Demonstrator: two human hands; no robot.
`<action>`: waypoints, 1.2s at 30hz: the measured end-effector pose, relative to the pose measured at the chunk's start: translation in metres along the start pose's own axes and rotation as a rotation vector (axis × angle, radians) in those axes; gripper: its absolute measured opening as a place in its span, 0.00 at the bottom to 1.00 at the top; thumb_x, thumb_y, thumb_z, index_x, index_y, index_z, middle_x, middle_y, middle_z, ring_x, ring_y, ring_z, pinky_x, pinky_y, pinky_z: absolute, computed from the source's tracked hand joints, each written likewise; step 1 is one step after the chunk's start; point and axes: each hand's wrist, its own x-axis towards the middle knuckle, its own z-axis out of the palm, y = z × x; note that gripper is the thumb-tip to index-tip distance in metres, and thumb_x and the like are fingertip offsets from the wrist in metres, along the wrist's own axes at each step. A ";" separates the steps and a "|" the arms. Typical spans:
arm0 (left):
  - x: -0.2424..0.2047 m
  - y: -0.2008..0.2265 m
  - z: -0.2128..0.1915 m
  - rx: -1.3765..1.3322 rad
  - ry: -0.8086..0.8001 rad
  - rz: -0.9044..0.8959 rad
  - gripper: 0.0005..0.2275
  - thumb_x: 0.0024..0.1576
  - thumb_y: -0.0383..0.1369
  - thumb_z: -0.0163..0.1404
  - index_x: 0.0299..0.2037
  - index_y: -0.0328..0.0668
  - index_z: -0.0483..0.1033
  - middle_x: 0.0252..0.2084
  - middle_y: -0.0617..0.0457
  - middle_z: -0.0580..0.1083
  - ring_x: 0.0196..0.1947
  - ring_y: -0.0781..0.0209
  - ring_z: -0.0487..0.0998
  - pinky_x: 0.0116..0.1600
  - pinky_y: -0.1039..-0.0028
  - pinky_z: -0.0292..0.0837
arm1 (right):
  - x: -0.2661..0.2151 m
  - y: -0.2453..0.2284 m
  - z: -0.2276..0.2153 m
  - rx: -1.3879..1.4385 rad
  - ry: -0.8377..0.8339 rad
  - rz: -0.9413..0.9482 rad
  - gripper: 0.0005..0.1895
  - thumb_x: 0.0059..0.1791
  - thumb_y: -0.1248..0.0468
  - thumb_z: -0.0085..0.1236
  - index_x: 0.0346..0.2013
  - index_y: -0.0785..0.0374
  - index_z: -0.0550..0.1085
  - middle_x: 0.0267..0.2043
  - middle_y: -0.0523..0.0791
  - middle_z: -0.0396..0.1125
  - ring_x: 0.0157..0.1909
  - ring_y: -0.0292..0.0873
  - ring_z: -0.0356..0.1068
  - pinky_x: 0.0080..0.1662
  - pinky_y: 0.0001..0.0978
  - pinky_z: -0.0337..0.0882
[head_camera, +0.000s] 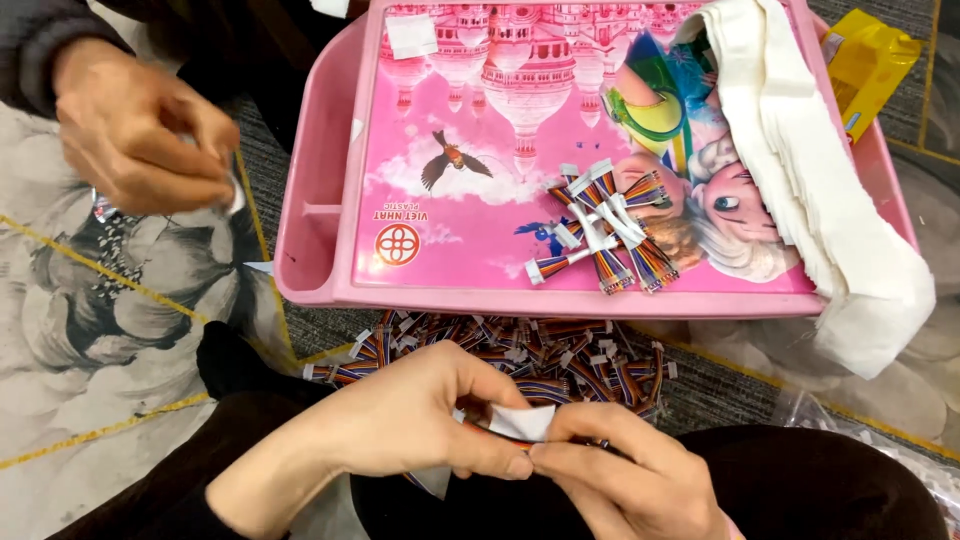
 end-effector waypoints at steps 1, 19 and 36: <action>0.000 0.001 0.001 0.165 0.053 0.046 0.08 0.43 0.27 0.56 0.31 0.32 0.82 0.20 0.57 0.73 0.20 0.73 0.66 0.27 0.85 0.63 | 0.000 0.001 0.000 0.001 -0.028 -0.009 0.09 0.34 0.73 0.60 0.27 0.61 0.76 0.33 0.43 0.69 0.27 0.32 0.71 0.30 0.17 0.71; -0.009 0.003 0.011 0.620 0.126 0.624 0.04 0.48 0.30 0.53 0.31 0.40 0.74 0.26 0.55 0.75 0.22 0.61 0.75 0.27 0.76 0.69 | -0.014 0.034 -0.009 0.994 -0.203 0.777 0.02 0.41 0.75 0.59 0.27 0.74 0.75 0.21 0.52 0.71 0.21 0.43 0.71 0.29 0.30 0.71; -0.014 -0.007 0.013 0.920 0.319 0.526 0.03 0.43 0.33 0.53 0.23 0.46 0.75 0.20 0.58 0.74 0.19 0.57 0.74 0.24 0.72 0.68 | 0.012 0.005 -0.002 0.001 -0.203 -0.026 0.09 0.38 0.69 0.58 0.32 0.63 0.73 0.32 0.42 0.70 0.31 0.38 0.71 0.40 0.26 0.72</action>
